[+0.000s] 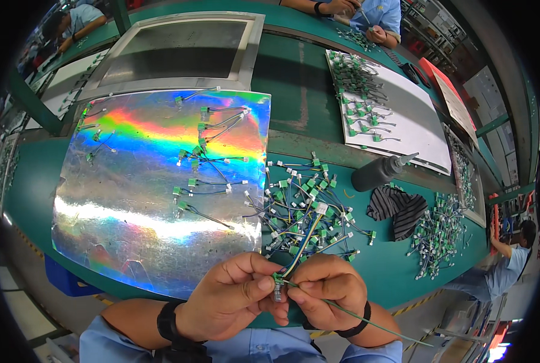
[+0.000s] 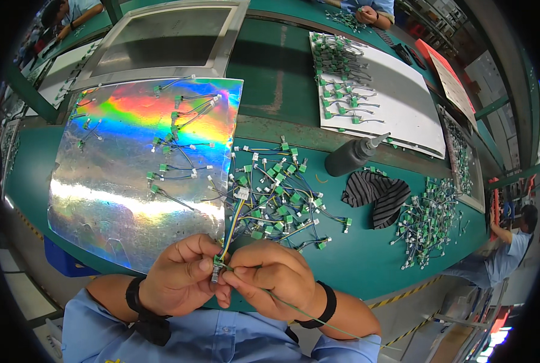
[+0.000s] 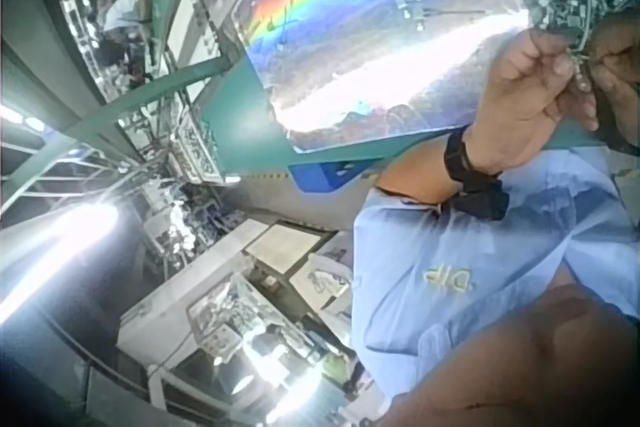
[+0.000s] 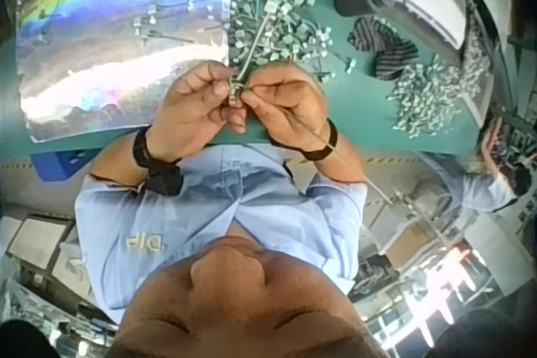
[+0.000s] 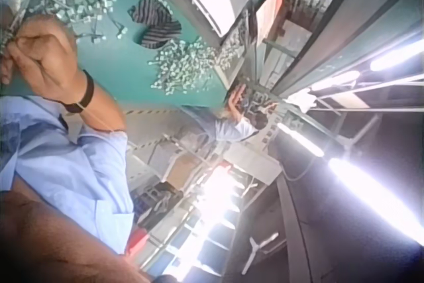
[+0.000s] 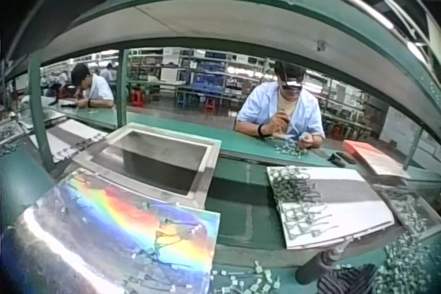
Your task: The person applies glue from a bottle to a component, picks up a wire, and presses it into the component. They then wrap a green plastic tie around the assembly and pull it tight before placing it onto a reflective sheet.
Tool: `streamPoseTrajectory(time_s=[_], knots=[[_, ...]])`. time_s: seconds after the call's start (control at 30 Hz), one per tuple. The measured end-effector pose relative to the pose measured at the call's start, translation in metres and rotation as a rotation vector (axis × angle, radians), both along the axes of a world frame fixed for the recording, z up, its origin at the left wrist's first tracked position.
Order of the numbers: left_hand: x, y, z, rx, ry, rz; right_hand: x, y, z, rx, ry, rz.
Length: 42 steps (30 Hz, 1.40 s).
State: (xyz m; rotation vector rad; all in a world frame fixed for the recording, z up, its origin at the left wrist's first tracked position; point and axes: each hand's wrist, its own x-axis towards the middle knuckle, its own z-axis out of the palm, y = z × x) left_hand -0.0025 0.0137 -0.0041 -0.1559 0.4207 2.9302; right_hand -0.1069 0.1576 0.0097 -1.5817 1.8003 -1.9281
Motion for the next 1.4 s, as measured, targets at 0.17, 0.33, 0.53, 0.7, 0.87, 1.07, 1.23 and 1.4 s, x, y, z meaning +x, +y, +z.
streamPoseTrajectory(time_s=[0.17,0.33,0.53,0.7,0.87,1.07,1.23,1.4], knots=[[0.0025,0.003,-0.0019,-0.006,0.02,0.009,-0.0015,0.0003,-0.0025,-0.024,-0.042,0.042],[0.0025,0.0024,-0.0029,-0.016,0.026,0.026,-0.0029,-0.0007,-0.0033,-0.047,-0.066,0.089],[0.0022,0.0012,-0.0012,-0.031,0.006,0.015,-0.0021,-0.0006,-0.0016,-0.009,-0.031,0.056],[0.0008,0.0002,0.0005,-0.004,0.009,0.011,-0.0049,0.0021,-0.0045,-0.068,-0.078,0.057],[0.0018,0.0012,-0.0016,-0.022,0.001,0.031,-0.0065,0.0011,-0.0021,-0.049,-0.079,0.101],[0.0005,-0.0002,0.0009,-0.026,0.0,0.011,-0.0063,0.0012,-0.0005,0.049,-0.042,0.103],[0.0009,-0.0006,0.0004,-0.033,-0.006,0.01,-0.0048,-0.0001,-0.0005,0.052,0.025,0.064],[0.0025,0.001,-0.0018,-0.045,-0.012,0.035,-0.0033,-0.0017,-0.0038,0.008,0.1,0.017]])
